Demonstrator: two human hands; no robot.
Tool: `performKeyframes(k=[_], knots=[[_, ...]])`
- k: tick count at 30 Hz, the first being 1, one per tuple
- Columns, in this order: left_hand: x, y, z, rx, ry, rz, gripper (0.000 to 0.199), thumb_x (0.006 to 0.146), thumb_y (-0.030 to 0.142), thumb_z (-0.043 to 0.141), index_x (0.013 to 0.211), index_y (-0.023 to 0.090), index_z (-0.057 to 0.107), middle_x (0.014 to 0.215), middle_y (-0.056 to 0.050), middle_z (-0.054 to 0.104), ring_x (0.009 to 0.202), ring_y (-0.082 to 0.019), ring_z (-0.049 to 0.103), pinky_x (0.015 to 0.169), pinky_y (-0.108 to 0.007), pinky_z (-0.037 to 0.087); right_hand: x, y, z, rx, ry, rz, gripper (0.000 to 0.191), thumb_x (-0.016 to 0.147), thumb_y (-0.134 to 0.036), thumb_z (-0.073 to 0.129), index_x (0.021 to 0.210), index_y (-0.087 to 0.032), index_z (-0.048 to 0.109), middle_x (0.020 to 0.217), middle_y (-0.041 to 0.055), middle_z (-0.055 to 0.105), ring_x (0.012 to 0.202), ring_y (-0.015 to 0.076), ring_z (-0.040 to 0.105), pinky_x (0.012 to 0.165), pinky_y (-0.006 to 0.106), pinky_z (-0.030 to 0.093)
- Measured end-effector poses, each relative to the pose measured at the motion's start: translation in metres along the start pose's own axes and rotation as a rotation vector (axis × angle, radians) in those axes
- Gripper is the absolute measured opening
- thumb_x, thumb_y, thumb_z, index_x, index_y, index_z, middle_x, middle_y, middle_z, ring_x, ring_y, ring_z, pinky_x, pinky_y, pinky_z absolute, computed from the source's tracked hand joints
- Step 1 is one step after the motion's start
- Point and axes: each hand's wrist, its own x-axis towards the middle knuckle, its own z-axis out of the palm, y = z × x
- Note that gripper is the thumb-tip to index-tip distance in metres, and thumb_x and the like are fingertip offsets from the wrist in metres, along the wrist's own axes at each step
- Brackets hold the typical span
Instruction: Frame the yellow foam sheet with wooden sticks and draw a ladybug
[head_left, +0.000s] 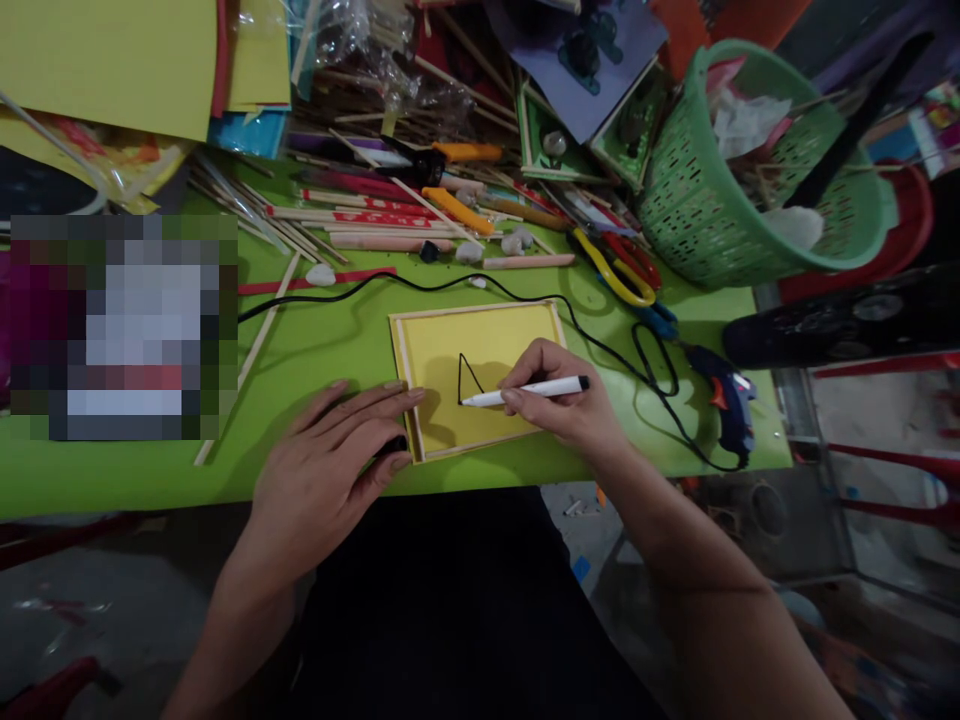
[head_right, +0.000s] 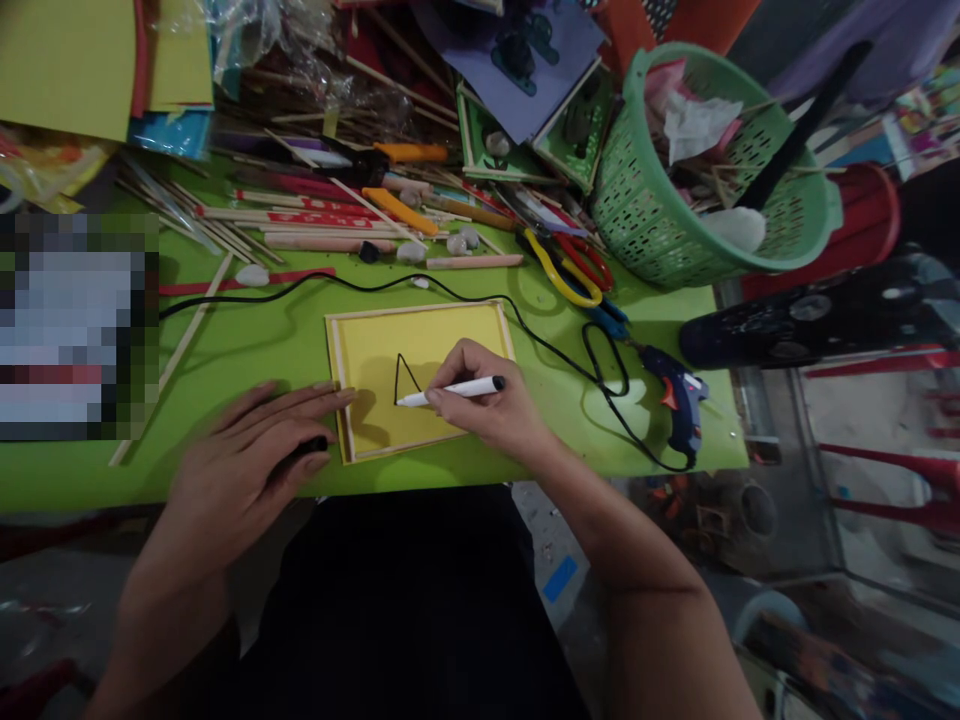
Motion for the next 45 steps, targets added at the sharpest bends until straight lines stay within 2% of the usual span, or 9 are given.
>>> performKeyframes(k=[6, 17, 24, 29, 45], knots=[[0.001, 0.0, -0.001, -0.002, 0.002, 0.019, 0.014, 0.111, 0.039, 0.051, 0.109, 0.028, 0.06, 0.146, 0.0, 0.071, 0.136, -0.024, 0.067, 0.123, -0.05, 0.04, 0.0, 0.001, 0.0, -0.01, 0.002, -0.011, 0.029, 0.078, -0.036, 0.09, 0.079, -0.022, 0.065, 0.069, -0.003, 0.067, 0.059, 0.0111, 0.05, 0.054, 0.026, 0.035], [0.001, 0.0, 0.0, 0.002, 0.013, 0.022, 0.012, 0.109, 0.037, 0.053, 0.11, 0.028, 0.061, 0.146, 0.0, 0.072, 0.136, -0.024, 0.067, 0.123, -0.049, 0.04, -0.001, 0.003, -0.002, -0.023, 0.019, -0.03, 0.033, 0.081, -0.047, 0.086, 0.08, -0.022, 0.064, 0.071, -0.0012, 0.068, 0.06, 0.0126, 0.053, 0.054, 0.027, 0.038], [0.0, -0.002, 0.001, 0.019, 0.011, 0.043, 0.017, 0.111, 0.04, 0.049, 0.109, 0.027, 0.059, 0.145, -0.002, 0.072, 0.136, -0.025, 0.067, 0.121, -0.048, 0.04, 0.0, 0.011, -0.01, 0.034, 0.161, -0.055, 0.024, 0.081, -0.038, 0.084, 0.079, -0.024, 0.066, 0.065, -0.0033, 0.065, 0.058, 0.0134, 0.053, 0.054, 0.03, 0.039], [0.0, -0.003, 0.001, 0.003, 0.023, 0.034, 0.016, 0.11, 0.04, 0.052, 0.106, 0.026, 0.06, 0.145, -0.002, 0.072, 0.134, -0.025, 0.068, 0.122, -0.049, 0.04, 0.0, 0.013, -0.012, 0.026, 0.168, -0.046, 0.02, 0.082, -0.034, 0.082, 0.079, -0.024, 0.065, 0.065, -0.0032, 0.066, 0.058, 0.0131, 0.052, 0.054, 0.03, 0.037], [0.0, -0.004, 0.001, 0.026, 0.012, 0.047, 0.019, 0.111, 0.041, 0.049, 0.107, 0.026, 0.059, 0.145, -0.002, 0.072, 0.135, -0.025, 0.067, 0.121, -0.048, 0.04, 0.0, 0.014, -0.013, 0.009, 0.162, -0.051, 0.017, 0.08, -0.03, 0.08, 0.076, -0.024, 0.064, 0.064, -0.0043, 0.059, 0.061, 0.0148, 0.055, 0.059, 0.032, 0.042]])
